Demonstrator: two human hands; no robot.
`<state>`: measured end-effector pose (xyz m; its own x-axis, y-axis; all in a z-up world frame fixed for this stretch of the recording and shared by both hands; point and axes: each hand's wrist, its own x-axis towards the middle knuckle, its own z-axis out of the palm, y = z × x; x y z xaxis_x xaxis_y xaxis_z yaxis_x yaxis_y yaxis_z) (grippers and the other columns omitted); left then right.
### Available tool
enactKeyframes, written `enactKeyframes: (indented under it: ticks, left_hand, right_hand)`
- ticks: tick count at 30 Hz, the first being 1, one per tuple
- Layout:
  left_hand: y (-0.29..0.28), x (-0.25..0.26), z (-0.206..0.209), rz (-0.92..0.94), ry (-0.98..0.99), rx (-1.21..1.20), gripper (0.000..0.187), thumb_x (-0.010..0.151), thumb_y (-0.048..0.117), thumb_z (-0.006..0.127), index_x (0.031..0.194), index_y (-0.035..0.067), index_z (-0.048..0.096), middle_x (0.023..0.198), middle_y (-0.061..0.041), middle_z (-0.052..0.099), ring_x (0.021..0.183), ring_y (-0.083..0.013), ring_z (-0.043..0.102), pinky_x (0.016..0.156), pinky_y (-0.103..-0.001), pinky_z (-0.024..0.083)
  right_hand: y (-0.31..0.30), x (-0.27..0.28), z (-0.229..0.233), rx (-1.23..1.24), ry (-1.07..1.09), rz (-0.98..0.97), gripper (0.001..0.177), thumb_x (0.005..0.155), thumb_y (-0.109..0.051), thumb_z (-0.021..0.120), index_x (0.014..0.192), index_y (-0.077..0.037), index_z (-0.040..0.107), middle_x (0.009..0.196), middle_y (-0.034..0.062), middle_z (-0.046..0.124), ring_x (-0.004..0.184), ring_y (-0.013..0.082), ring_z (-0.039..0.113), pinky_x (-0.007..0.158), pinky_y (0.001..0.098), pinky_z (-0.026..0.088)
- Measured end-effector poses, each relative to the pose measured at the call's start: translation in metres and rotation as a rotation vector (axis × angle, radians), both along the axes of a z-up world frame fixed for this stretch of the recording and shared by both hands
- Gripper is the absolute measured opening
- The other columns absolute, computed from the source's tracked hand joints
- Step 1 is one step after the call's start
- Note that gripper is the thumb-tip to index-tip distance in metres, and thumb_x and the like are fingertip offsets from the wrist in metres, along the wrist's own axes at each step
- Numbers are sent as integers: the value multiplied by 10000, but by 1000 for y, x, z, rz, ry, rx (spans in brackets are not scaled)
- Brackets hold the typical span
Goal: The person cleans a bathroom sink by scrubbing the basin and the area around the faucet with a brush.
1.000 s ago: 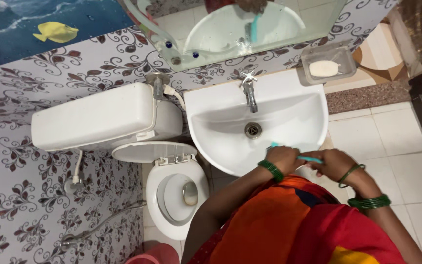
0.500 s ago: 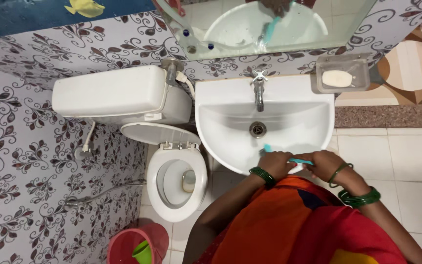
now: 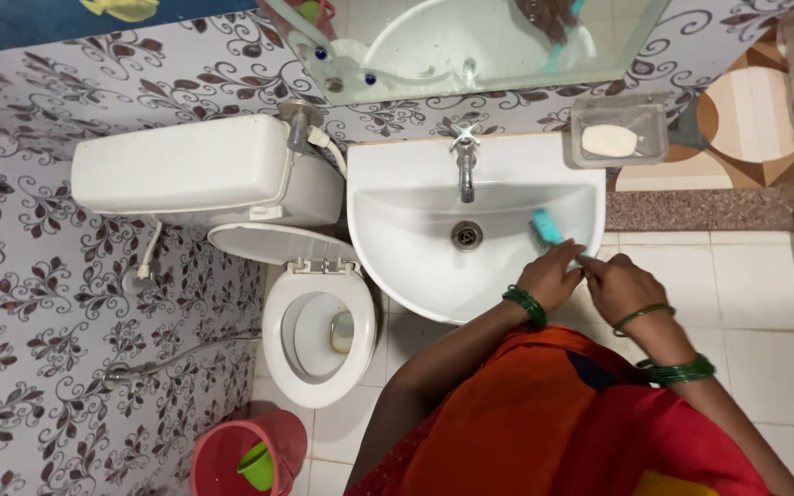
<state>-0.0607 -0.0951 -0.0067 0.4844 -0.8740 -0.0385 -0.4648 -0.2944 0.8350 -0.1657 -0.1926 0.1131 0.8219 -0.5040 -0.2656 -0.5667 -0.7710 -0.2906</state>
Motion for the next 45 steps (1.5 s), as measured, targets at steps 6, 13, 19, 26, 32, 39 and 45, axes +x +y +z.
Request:
enactKeyframes:
  ticks: [6, 13, 19, 26, 32, 39, 45]
  left_hand:
    - [22, 19, -29, 221, 40, 257, 544, 932, 227, 582, 1452, 87, 509, 1600, -157, 432, 1315, -358, 571, 1067, -463, 481]
    - [37, 42, -50, 305, 67, 323, 639, 912, 202, 599, 1518, 99, 427, 1655, -161, 315, 1309, -366, 553, 1038, -461, 493]
    - [10, 31, -26, 151, 50, 264, 610, 927, 290, 618, 1499, 139, 471, 1642, -144, 382, 1273, -327, 616, 1066, -450, 489]
    - [-4, 23, -13, 58, -65, 157, 550, 952, 340, 586, 1468, 164, 515, 1587, -142, 446, 1306, -316, 594, 1036, -445, 505]
    - [29, 67, -21, 217, -39, 300, 446, 1020, 327, 531, 1440, 175, 538, 1558, -102, 497, 1279, -315, 612, 1012, -458, 515]
    - [86, 92, 20, 401, 128, 548, 405, 1047, 236, 474, 1439, 154, 539, 1403, -131, 635, 1118, -369, 689, 938, -480, 553]
    - [92, 72, 19, 246, -141, 553, 373, 949, 160, 546, 1314, 97, 591, 1422, -181, 572, 1064, -357, 703, 873, -471, 568]
  right_hand:
    - [23, 46, -37, 118, 78, 89, 414, 990, -216, 567, 1396, -254, 642, 990, 267, 666, 834, 419, 715, 738, 488, 598]
    - [37, 75, -44, 198, 108, 131, 398, 1023, -225, 548, 1405, -279, 645, 954, 242, 691, 814, 400, 729, 718, 481, 607]
    - [10, 43, -32, 28, 53, 92, 433, 987, -226, 578, 1405, -318, 641, 1021, 248, 660, 842, 414, 713, 730, 491, 593]
    - [-9, 26, -32, -20, 35, 23, 400, 951, -242, 616, 1333, -332, 689, 1059, 195, 676, 897, 402, 706, 787, 497, 587]
    - [13, 83, -57, 15, 59, 173, 412, 976, -184, 581, 1344, -336, 687, 1082, 178, 664, 864, 370, 704, 757, 466, 591]
    - [54, 133, -74, 203, 119, 336, 426, 1000, -205, 555, 1411, -299, 610, 1039, 161, 670, 813, 329, 721, 730, 447, 596]
    - [39, 118, -104, 324, 202, 391, 426, 984, -274, 618, 1409, -277, 624, 975, 166, 768, 879, 336, 740, 857, 448, 575]
